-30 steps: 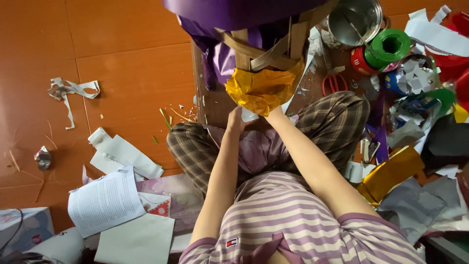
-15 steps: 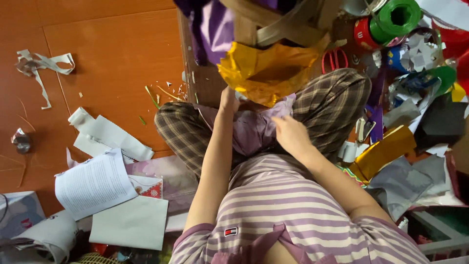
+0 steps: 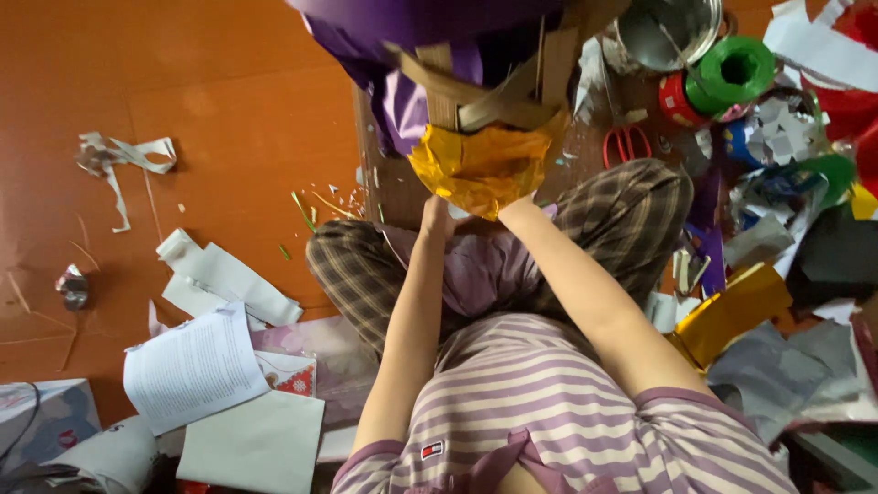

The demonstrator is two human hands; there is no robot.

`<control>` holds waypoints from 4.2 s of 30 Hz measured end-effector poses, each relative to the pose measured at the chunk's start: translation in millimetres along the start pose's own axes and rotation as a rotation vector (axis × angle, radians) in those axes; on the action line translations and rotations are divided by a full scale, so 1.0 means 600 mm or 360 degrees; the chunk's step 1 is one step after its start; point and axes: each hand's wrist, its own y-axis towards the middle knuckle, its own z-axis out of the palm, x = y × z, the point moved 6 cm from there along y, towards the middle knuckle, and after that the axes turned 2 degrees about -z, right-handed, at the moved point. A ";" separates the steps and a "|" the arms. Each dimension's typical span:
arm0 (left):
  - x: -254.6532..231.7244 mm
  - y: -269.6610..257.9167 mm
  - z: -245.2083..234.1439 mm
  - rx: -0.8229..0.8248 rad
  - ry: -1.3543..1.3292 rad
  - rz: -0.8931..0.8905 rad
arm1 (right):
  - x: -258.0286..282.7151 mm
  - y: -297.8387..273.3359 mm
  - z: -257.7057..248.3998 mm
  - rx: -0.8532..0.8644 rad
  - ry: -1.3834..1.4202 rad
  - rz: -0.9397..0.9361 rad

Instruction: Decorating a horse-shaped figure with purple tape and paper by cutting and sticking pieces.

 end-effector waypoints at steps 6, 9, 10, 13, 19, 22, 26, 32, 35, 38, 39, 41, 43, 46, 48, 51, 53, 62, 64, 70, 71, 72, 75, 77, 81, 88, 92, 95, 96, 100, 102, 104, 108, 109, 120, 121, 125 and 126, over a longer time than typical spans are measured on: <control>-0.016 -0.042 -0.001 -0.0090 -0.0010 0.0121 | 0.048 -0.019 -0.054 -0.0525 0.0208 -0.0251; -0.011 -0.038 -0.007 -0.0008 -0.0067 0.0088 | 0.042 -0.050 -0.071 -0.0796 0.0284 -0.0369; -0.008 -0.034 -0.008 0.0027 -0.0095 0.0063 | 0.035 -0.065 -0.070 -0.0885 0.0308 -0.0407; 0.000 -0.010 0.011 0.0149 -0.0148 0.0024 | -0.042 -0.123 -0.059 -0.1106 0.0384 -0.0476; -0.036 -0.029 0.034 0.0876 0.0001 0.0379 | -0.288 -0.070 -0.148 -0.1085 0.0181 0.0299; -0.073 -0.105 0.099 0.0687 -0.0157 0.0041 | -0.389 0.034 -0.124 -0.0672 0.0036 0.0589; -0.103 -0.191 0.150 0.0594 -0.0328 -0.0126 | -0.173 0.042 -0.292 -0.0840 -0.0312 -0.0146; -0.084 -0.194 0.163 0.0761 -0.0498 -0.0268 | 0.105 -0.062 -0.261 -0.0820 0.0135 -0.1286; -0.097 -0.229 0.149 0.0245 0.0395 0.0208 | 0.091 -0.017 -0.273 -0.0949 0.0176 -0.1203; -0.204 -0.367 0.225 -0.0019 0.1578 0.1594 | 0.104 -0.032 -0.337 -0.0847 0.0334 -0.1279; -0.233 -0.401 0.240 -0.0022 0.1576 0.1610 | 0.110 -0.041 -0.354 -0.0859 0.0331 -0.1290; -0.278 -0.492 0.295 0.0168 0.1978 0.2093 | 0.121 -0.060 -0.386 -0.0608 0.0877 -0.1465; -0.318 -0.508 0.278 0.0137 0.2016 0.2215 | 0.102 -0.064 -0.469 -0.0709 0.1207 -0.1470; -0.386 -0.583 0.276 0.0234 0.1845 0.2251 | 0.050 -0.066 -0.556 -0.0936 0.1610 -0.1367; -0.436 -0.630 0.291 0.0355 0.1629 0.2171 | 0.032 -0.048 -0.593 -0.1061 0.1673 -0.1281; -0.501 -0.705 0.341 0.0481 0.1259 0.2284 | 0.056 -0.026 -0.650 -0.1120 0.2123 -0.1441; -0.540 -0.764 0.397 0.0569 0.0756 0.2273 | 0.086 -0.019 -0.703 -0.1302 0.2104 -0.1010; -0.620 -0.600 0.417 0.0647 -0.0116 0.1988 | 0.154 0.056 -0.704 -0.0897 0.2472 -0.1097; -0.626 -0.583 0.430 0.0597 -0.0044 0.2085 | 0.150 0.073 -0.694 -0.0863 0.2521 -0.1090; -0.614 -0.648 0.514 0.0512 0.0318 0.2529 | 0.185 0.091 -0.697 -0.0656 0.2722 -0.1237; -0.614 -0.647 0.522 0.0614 0.0332 0.2585 | 0.186 0.096 -0.695 -0.0647 0.2799 -0.1288; -0.618 -0.633 0.524 0.0617 0.0336 0.2583 | 0.186 0.104 -0.689 -0.0651 0.2800 -0.1286; -0.613 -0.641 0.547 0.0777 0.0363 0.2600 | 0.186 0.117 -0.682 -0.0760 0.2619 -0.1368; -0.598 -0.699 0.572 0.0588 0.0443 0.2570 | 0.190 0.119 -0.681 -0.0779 0.2502 -0.1380; -0.606 -0.662 0.565 0.0568 0.0513 0.2598 | 0.226 0.083 -0.710 -0.1162 0.2595 -0.1043; -0.617 -0.611 0.552 0.0520 0.0407 0.2550 | 0.257 0.061 -0.736 -0.1161 0.2693 -0.0954; -0.607 -0.619 0.565 0.0452 0.0376 0.2628 | 0.245 0.103 -0.693 -0.1137 0.2879 -0.1181; -0.596 -0.648 0.580 0.0477 0.0183 0.2647 | 0.257 0.086 -0.703 -0.1119 0.2942 -0.1217; -0.593 -0.644 0.584 0.0480 0.0185 0.2646 | 0.249 0.101 -0.691 -0.1123 0.2942 -0.1216; -0.577 -0.630 0.591 0.0548 -0.0005 0.2635 | 0.239 0.130 -0.667 -0.1319 0.2687 -0.1289; -0.570 -0.631 0.592 0.0625 -0.0101 0.2603 | 0.246 0.129 -0.668 -0.1351 0.2681 -0.1371; -0.568 -0.635 0.589 0.0690 -0.0106 0.2486 | 0.249 0.124 -0.669 -0.1430 0.2773 -0.1357; -0.596 -0.560 0.545 0.0716 0.0093 0.2740 | 0.230 0.133 -0.655 -0.1578 0.2516 -0.1251; -0.594 -0.559 0.537 0.0703 0.0118 0.2829 | 0.229 0.124 -0.651 -0.1648 0.2503 -0.1234; -0.520 -0.397 0.468 0.1288 -0.0994 0.1215 | 0.265 0.096 -0.588 -0.0930 0.2999 -0.1580; -0.514 -0.367 0.458 0.1372 -0.1047 0.1137 | 0.263 0.098 -0.586 -0.0911 0.2987 -0.1590; -0.507 -0.414 0.479 0.1590 -0.0598 0.1419 | 0.260 0.093 -0.603 -0.0945 0.2961 -0.1695; -0.510 -0.459 0.503 0.1577 -0.0602 0.1403 | 0.256 0.089 -0.609 -0.0945 0.2966 -0.1671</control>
